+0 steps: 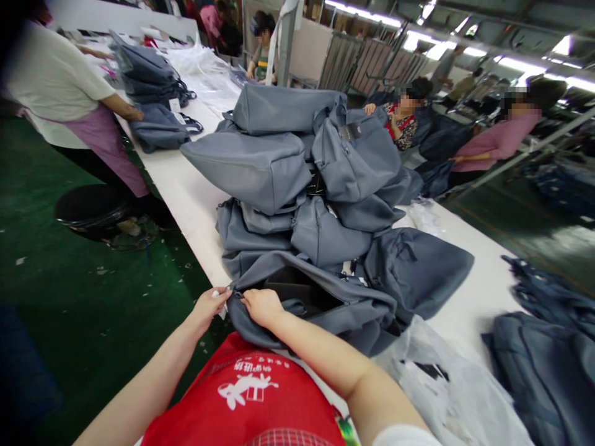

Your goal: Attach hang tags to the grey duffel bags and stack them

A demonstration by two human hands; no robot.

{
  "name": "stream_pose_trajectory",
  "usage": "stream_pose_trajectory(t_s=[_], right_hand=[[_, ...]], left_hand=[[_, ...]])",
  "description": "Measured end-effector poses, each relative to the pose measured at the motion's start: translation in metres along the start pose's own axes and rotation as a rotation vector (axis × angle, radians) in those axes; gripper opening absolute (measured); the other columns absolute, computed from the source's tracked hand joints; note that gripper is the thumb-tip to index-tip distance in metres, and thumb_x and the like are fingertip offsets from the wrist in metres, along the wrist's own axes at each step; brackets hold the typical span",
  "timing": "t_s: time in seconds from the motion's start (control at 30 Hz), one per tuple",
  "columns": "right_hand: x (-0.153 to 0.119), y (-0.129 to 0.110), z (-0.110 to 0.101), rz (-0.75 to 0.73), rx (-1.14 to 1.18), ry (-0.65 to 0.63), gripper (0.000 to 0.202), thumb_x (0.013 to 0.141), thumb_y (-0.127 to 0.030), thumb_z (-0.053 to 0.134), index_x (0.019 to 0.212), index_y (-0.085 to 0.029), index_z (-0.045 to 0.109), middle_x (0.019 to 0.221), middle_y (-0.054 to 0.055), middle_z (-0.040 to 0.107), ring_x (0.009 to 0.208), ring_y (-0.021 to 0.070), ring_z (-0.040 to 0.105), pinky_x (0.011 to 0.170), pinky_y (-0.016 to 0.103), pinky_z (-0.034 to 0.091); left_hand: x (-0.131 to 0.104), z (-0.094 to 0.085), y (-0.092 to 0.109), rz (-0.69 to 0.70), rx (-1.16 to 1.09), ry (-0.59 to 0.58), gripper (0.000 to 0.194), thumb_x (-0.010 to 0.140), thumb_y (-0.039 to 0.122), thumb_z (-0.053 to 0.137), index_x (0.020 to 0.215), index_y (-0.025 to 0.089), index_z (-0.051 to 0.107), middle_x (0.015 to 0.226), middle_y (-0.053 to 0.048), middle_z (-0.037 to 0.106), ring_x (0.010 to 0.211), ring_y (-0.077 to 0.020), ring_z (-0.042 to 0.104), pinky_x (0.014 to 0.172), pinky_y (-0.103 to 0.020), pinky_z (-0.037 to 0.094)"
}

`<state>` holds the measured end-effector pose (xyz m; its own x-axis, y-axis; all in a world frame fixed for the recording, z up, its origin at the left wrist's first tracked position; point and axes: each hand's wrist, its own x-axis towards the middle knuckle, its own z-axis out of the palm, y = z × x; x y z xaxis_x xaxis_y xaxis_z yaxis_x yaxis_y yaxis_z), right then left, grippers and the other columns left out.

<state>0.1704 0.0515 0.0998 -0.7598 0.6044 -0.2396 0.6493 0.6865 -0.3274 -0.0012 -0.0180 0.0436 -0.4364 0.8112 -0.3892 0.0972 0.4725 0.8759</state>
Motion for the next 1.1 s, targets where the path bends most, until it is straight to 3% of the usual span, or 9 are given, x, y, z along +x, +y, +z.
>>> stream_pose_trajectory(t_s=[0.1,0.2,0.47,0.7,0.8,0.93,1.03,1.1], right_hand=[[0.003,-0.004,0.000,0.015,-0.024,0.032,0.033,0.097,-0.038,0.035,0.094,-0.018,0.062,0.096,0.007,0.070,0.086,0.0186,0.065,0.076,0.027,0.045],[0.008,-0.008,0.002,0.018,-0.073,0.076,0.033,0.097,-0.035,0.034,0.092,-0.017,0.061,0.091,0.008,0.070,0.081,0.0200,0.066,0.071,0.028,0.046],[0.006,-0.010,0.006,-0.032,-0.103,0.080,0.031,0.098,-0.030,0.032,0.093,-0.016,0.059,0.092,0.009,0.068,0.083,0.0199,0.065,0.073,0.029,0.047],[0.007,-0.017,0.013,-0.037,-0.127,-0.030,0.025,0.093,-0.015,0.035,0.098,-0.011,0.059,0.096,0.015,0.067,0.086,0.0229,0.064,0.073,0.033,0.048],[0.004,-0.019,0.009,-0.036,-0.105,-0.045,0.026,0.095,-0.021,0.036,0.097,-0.012,0.061,0.093,0.013,0.068,0.084,0.0222,0.065,0.073,0.032,0.048],[-0.013,0.001,-0.018,-0.063,0.022,0.068,0.029,0.096,-0.035,0.038,0.103,-0.018,0.061,0.100,0.008,0.068,0.091,0.0191,0.062,0.082,0.029,0.045],[-0.032,0.034,-0.042,0.157,-0.012,0.264,0.032,0.095,-0.035,0.037,0.103,-0.015,0.062,0.104,0.013,0.065,0.104,0.0226,0.056,0.093,0.034,0.039],[-0.044,0.054,-0.047,0.290,-0.050,0.249,0.037,0.091,-0.040,0.046,0.111,-0.012,0.060,0.111,0.016,0.062,0.110,0.0263,0.052,0.096,0.038,0.036]], left_hand=[[-0.009,0.002,0.006,0.146,0.209,0.045,0.025,0.071,0.042,0.062,0.073,0.017,0.065,0.072,-0.005,0.064,0.070,-0.0199,0.060,0.070,-0.031,0.045],[-0.021,0.007,0.011,0.264,0.394,0.060,0.020,0.078,0.036,0.056,0.078,0.019,0.066,0.086,-0.008,0.066,0.088,-0.0242,0.060,0.084,-0.035,0.042],[-0.029,0.008,0.015,0.368,0.702,0.010,0.022,0.085,0.029,0.049,0.080,0.019,0.067,0.085,-0.009,0.066,0.084,-0.0238,0.062,0.078,-0.032,0.044],[-0.031,0.005,0.011,0.405,0.761,-0.014,0.022,0.087,0.029,0.047,0.082,0.018,0.066,0.085,-0.009,0.066,0.084,-0.0226,0.062,0.079,-0.031,0.045],[-0.031,0.000,0.012,0.418,0.754,-0.025,0.020,0.087,0.030,0.048,0.082,0.020,0.065,0.086,-0.007,0.067,0.085,-0.0213,0.062,0.080,-0.030,0.046],[-0.027,-0.008,0.010,0.419,0.733,-0.024,0.019,0.087,0.033,0.049,0.084,0.020,0.062,0.088,-0.006,0.068,0.084,-0.0218,0.063,0.079,-0.031,0.047],[-0.022,-0.013,0.008,0.423,0.716,-0.069,0.020,0.086,0.036,0.050,0.083,0.021,0.062,0.089,-0.006,0.068,0.085,-0.0221,0.064,0.081,-0.032,0.047],[-0.020,-0.014,0.013,0.455,0.731,-0.118,0.022,0.086,0.039,0.050,0.083,0.021,0.061,0.089,-0.006,0.069,0.086,-0.0221,0.064,0.082,-0.032,0.047]])
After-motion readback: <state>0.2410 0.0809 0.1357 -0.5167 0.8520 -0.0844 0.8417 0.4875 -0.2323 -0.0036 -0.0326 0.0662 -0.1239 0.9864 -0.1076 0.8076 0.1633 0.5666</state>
